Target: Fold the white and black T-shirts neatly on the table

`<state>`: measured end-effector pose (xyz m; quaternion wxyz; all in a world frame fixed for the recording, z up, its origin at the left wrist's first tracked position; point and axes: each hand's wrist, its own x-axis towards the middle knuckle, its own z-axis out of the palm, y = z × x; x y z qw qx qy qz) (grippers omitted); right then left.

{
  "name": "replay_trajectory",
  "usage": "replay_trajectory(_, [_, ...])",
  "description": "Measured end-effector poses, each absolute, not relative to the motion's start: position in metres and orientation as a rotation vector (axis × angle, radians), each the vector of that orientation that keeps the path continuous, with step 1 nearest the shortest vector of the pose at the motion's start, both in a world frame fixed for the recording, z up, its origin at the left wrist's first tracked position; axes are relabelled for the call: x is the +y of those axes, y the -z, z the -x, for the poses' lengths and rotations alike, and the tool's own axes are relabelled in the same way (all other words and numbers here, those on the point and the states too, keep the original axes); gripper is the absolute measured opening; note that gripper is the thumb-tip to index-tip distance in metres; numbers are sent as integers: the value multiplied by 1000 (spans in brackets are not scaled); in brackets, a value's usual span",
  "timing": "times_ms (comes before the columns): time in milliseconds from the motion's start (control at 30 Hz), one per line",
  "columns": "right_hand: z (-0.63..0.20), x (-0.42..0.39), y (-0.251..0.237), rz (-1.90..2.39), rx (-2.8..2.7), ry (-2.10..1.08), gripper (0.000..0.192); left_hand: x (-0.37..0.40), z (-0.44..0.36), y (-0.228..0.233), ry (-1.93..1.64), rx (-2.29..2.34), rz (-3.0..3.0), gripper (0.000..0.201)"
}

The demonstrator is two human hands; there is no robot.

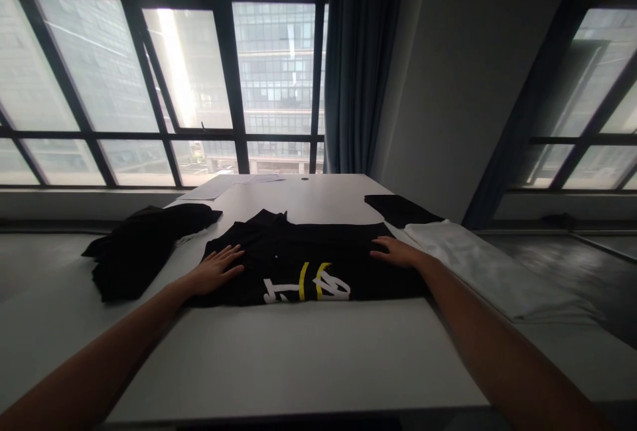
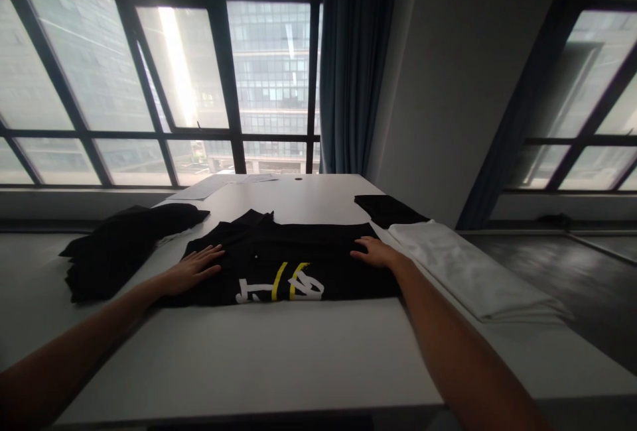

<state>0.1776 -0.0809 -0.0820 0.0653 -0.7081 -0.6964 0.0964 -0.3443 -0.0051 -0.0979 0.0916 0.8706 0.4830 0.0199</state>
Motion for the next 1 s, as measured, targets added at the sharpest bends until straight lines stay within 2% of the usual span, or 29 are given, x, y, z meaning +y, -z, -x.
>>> replay_trajectory(133, [-187, -81, 84, 2074, -2112, -358, 74, -16, 348, 98, 55, 1453, -2587, 73])
replay_trajectory(267, [-186, -83, 70, 2169, -2110, -399, 77, -24, 349, 80, 155, 1445, -2579, 84])
replay_trajectory(333, [-182, -81, 65, 2227, -2114, -334, 69, -15, 345, 65, 127, 1426, -2568, 77])
replay_trajectory(433, [-176, -76, 67, 2248, -2036, -79, 49, 15, 330, 47, -11, 1505, -2556, 69])
replay_trajectory(500, [-177, -71, 72, 2240, -1956, 54, 45, 42, 317, 41, -93, 1626, -2584, 66])
replay_trajectory(600, [-185, -65, 78, 2269, -1924, 58, 41, 87, 297, 43, -129, 1773, -2616, 59])
replay_trajectory(767, [-197, -42, 77, 2294, -1957, 42, 38, 150, 267, 53, -121, 1741, -2665, 51])
replay_trajectory(900, [-199, -16, 74, 2270, -2007, 17, 44, 186, 244, 63, -75, 1628, -2735, 67])
replay_trajectory(1000, [-200, -1, 74, 2301, -2019, -58, 53, 201, 233, 68, -3, 1560, -2758, 70])
